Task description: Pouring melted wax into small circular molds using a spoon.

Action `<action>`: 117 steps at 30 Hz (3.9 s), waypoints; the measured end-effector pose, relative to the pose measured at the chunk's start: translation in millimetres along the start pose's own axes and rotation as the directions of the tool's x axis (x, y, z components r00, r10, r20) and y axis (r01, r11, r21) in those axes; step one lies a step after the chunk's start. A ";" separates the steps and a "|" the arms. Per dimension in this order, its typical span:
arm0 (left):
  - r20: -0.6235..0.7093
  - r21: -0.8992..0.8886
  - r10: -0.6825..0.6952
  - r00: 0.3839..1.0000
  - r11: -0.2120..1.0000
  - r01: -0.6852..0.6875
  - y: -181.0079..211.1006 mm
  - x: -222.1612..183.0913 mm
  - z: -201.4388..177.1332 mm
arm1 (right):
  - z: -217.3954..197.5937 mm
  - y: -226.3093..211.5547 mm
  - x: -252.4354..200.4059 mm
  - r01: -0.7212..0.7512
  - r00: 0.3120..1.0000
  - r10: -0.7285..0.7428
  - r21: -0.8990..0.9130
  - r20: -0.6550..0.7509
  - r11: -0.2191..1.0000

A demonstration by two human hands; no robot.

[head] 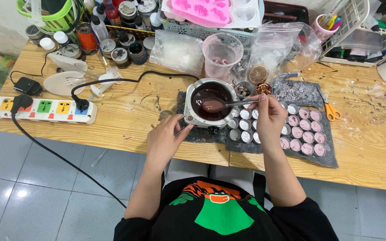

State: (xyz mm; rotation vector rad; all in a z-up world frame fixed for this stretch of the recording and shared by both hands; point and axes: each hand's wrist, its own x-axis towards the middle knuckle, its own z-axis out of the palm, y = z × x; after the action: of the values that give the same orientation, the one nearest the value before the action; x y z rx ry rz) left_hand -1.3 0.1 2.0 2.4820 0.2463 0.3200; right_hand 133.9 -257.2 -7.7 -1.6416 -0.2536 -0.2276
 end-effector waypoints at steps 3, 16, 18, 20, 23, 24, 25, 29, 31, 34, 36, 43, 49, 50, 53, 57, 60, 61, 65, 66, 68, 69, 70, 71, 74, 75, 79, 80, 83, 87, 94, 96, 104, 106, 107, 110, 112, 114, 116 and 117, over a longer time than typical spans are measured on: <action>0.012 0.002 -0.018 1.000 1.000 0.018 1.2 0.8 -0.7 | -0.9 -3.5 0.7 0.207 0.978 -0.206 -0.064 0.029 0.976; 0.020 0.000 -0.026 0.999 1.000 0.026 0.4 0.9 -0.2 | 5.8 -35.5 26.0 0.315 0.945 -0.269 -0.301 0.184 0.900; 0.006 -0.002 -0.004 1.000 1.000 0.004 -0.4 0.8 0.6 | 6.1 -36.6 27.6 0.288 0.952 -0.241 -0.290 0.189 0.912; 0.012 -0.002 -0.015 1.000 1.000 0.015 -0.6 1.0 0.2 | 6.3 -37.7 28.3 0.346 0.933 -0.291 -0.309 0.210 0.886; 0.015 -0.003 -0.022 1.000 1.000 0.022 -0.5 1.6 0.8 | 6.0 -35.0 29.7 0.348 0.933 -0.294 -0.317 0.207 0.882; 0.014 -0.003 -0.021 1.000 1.000 0.021 -0.7 1.6 0.7 | 6.5 -33.5 30.2 0.293 0.952 -0.245 -0.306 0.185 0.906; 0.012 -0.003 -0.021 1.000 1.000 0.021 -1.3 2.2 0.9 | 5.2 -30.4 30.8 0.295 0.951 -0.247 -0.305 0.186 0.906; 0.001 -0.011 -0.008 1.000 1.000 0.008 -0.4 2.4 0.4 | -1.3 -17.4 27.7 0.257 0.960 -0.222 -0.215 0.172 0.942; 0.006 -0.017 -0.012 1.000 1.000 0.012 0.2 2.4 -0.3 | -4.6 -13.5 22.0 0.201 0.969 -0.181 -0.107 0.169 0.974; 0.005 -0.005 0.001 1.000 1.000 -0.001 -1.1 3.2 -0.4 | -8.2 -14.9 10.1 0.173 0.968 -0.162 -0.040 0.192 0.984; 0.000 0.005 0.009 1.000 1.000 -0.009 -1.9 3.4 -0.2 | -10.3 -20.7 0.6 0.179 0.965 -0.185 0.050 0.187 0.983; 0.002 0.004 -0.003 1.000 1.000 0.003 -1.6 2.7 0.2 | -16.8 -20.0 -26.9 0.503 0.863 -0.475 -0.191 0.175 0.843; -0.005 0.032 0.009 1.000 0.999 -0.009 -3.0 2.8 1.6 | -17.5 -13.6 -39.1 0.644 0.765 -0.626 -0.205 0.153 0.737; -0.005 0.034 0.009 1.000 0.999 -0.008 -2.6 2.8 1.1 | -17.4 -14.0 -40.7 0.673 0.739 -0.656 -0.213 0.151 0.709; 0.000 0.034 0.002 1.000 0.999 -0.002 -0.2 3.0 -0.8 | -18.0 -13.0 -44.8 0.707 0.705 -0.693 -0.233 0.151 0.668; -0.031 0.018 0.027 0.999 0.999 -0.026 -0.3 2.1 -1.2 | -18.0 -9.4 -48.5 0.740 0.665 -0.732 -0.262 0.148 0.620; -0.025 0.001 0.015 1.000 1.000 -0.015 2.7 1.6 -3.3 | -18.7 -8.8 -50.0 0.751 0.650 -0.745 -0.283 0.152 0.597; -0.025 0.001 0.016 1.000 1.000 -0.016 3.1 2.2 -3.5 | -18.6 -8.6 -50.0 0.750 0.650 -0.745 -0.283 0.151 0.597; 0.004 0.033 0.002 1.000 0.999 -0.002 0.6 3.5 -0.2 | -18.2 -8.6 -50.7 0.765 0.632 -0.762 -0.272 0.141 0.585; 0.002 0.041 0.009 1.000 0.999 -0.009 -1.2 3.9 1.5 | -18.0 -8.8 -50.8 0.767 0.630 -0.763 -0.272 0.143 0.582; -0.006 0.036 0.012 1.000 0.999 -0.011 -0.3 3.3 -0.6 | -17.5 -9.1 -51.3 0.764 0.633 -0.762 -0.271 0.139 0.585; -0.013 0.031 0.014 1.000 0.999 -0.014 0.1 2.8 -1.5 | -17.5 -9.2 -51.7 0.761 0.636 -0.760 -0.270 0.135 0.589; -0.014 0.031 0.016 1.000 0.999 -0.015 -0.2 3.3 -0.9 | -17.5 -8.7 -51.5 0.762 0.635 -0.761 -0.271 0.134 0.588; -0.008 0.029 0.006 1.000 1.000 -0.006 -0.5 3.9 -0.3 | -17.5 -8.1 -51.3 0.760 0.638 -0.759 -0.269 0.132 0.592; 0.007 0.031 -0.011 1.000 0.999 0.011 -1.5 3.8 0.4 | -15.3 -7.6 -52.3 0.753 0.646 -0.753 -0.267 0.127 0.601; 0.013 0.036 -0.017 1.000 0.999 0.017 -1.7 4.1 0.5 | -14.2 -7.7 -52.2 0.751 0.648 -0.751 -0.265 0.122 0.605; 0.050 0.052 -0.046 0.998 0.998 0.043 -0.8 4.8 -1.3 | -5.6 -2.6 -54.0 0.641 0.749 -0.661 -0.302 0.042 0.706; 0.024 0.053 -0.020 1.000 0.998 0.019 -2.2 4.3 -0.4 | -4.5 2.0 -53.2 0.461 0.881 -0.470 -0.128 -0.055 0.878; -0.023 0.047 0.020 1.000 0.999 -0.019 -4.8 2.3 1.7 | -10.0 13.6 -50.3 0.202 0.974 -0.189 0.100 -0.128 0.974; -0.023 0.051 0.018 1.000 0.999 -0.017 -7.3 4.1 4.3 | -38.1 34.7 -44.8 0.110 0.983 -0.062 0.289 -0.171 0.951; 0.095 0.169 -0.096 0.991 0.982 0.079 -12.4 10.2 8.1 | -115.2 64.2 -36.0 0.231 0.890 -0.057 0.340 -0.452 0.912; -0.004 0.148 -0.063 0.998 0.987 0.063 -8.7 8.9 5.0 | -127.0 61.8 -32.4 0.225 0.796 -0.139 0.075 -0.590 0.971; -0.060 0.118 -0.069 0.996 0.990 0.075 2.2 5.8 0.1 | -152.2 86.2 -6.4 0.196 0.765 -0.467 -0.529 -0.444 0.826; -0.060 0.103 -0.079 0.995 0.991 0.085 4.7 5.6 -1.7 | -153.8 89.6 -4.8 0.166 0.795 -0.528 -0.731 -0.297 0.662; -0.059 0.103 -0.085 0.995 0.991 0.091 5.4 5.6 -2.2 | -153.2 88.5 -4.7 0.182 0.797 -0.546 -0.759 -0.258 0.625; -0.065 0.097 -0.094 0.993 0.990 0.100 8.1 6.0 -3.3 | -151.0 84.1 -2.9 0.198 0.791 -0.574 -0.800 -0.210 0.566; -0.068 0.094 -0.101 0.993 0.990 0.107 7.0 4.8 -2.4 | -145.6 75.0 -6.0 0.195 0.788 -0.582 -0.814 -0.201 0.547; -0.069 0.081 -0.092 0.993 0.992 0.097 3.2 4.4 -0.4 | -136.2 59.8 -9.6 0.195 0.798 -0.529 -0.706 -0.290 0.681; -0.078 0.077 -0.081 0.994 0.993 0.087 5.6 3.9 -1.8 | -118.3 38.4 -14.3 0.225 0.798 -0.505 -0.616 -0.328 0.755; -0.083 0.071 -0.066 0.994 0.995 0.072 6.5 3.3 -2.4 | -109.4 27.9 -17.3 0.249 0.799 -0.477 -0.522 -0.366 0.816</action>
State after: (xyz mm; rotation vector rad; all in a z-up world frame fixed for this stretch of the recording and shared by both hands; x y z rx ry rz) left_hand 1.8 -2.9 8.3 2.5299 0.3826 0.3888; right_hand 126.2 -368.9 -30.1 -1.9153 -0.1428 -1.0634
